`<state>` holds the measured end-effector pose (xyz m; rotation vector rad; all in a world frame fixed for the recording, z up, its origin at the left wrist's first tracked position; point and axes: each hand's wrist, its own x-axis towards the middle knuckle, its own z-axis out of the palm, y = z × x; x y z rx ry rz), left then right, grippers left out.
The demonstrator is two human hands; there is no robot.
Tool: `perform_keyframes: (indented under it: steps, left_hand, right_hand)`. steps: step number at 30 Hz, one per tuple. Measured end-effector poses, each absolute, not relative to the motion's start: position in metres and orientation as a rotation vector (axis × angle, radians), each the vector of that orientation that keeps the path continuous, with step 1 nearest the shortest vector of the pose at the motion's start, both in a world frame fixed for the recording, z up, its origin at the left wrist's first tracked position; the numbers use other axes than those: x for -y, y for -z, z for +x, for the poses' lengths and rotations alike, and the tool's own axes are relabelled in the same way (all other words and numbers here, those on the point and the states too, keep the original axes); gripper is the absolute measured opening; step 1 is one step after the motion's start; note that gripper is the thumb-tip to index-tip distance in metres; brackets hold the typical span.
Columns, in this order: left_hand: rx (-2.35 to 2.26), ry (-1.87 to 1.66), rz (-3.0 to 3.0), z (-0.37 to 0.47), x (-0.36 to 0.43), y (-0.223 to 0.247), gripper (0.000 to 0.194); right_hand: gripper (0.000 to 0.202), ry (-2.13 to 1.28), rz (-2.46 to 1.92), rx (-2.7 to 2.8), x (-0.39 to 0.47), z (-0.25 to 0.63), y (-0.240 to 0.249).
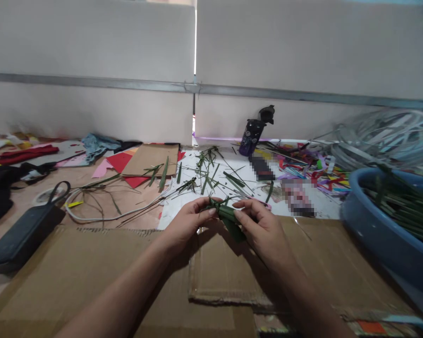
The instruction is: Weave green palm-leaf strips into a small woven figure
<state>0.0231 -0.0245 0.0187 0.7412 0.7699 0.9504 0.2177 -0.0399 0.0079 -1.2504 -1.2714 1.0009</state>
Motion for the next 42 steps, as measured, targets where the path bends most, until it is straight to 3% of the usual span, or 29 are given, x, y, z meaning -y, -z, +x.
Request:
perform_keyframes:
  steps: [11, 30, 42]
  left_hand:
    - [-0.787, -0.959, 0.704, 0.0222, 0.023, -0.0154, 0.033]
    - [-0.814, -0.966, 0.729, 0.0245, 0.0247, -0.0215, 0.033]
    - [-0.821, -0.953, 0.749, 0.0251, 0.0255, -0.0215, 0.036]
  right_hand:
    - [0.009, -0.768, -1.208, 1.549, 0.0419, 0.2178, -0.0155]
    - [0.015, -0.751, -1.252, 1.454, 0.044, 0.2168, -0.0156]
    - [0.015, -0.503, -1.247, 1.648, 0.0445, 0.2164, -0.0132]
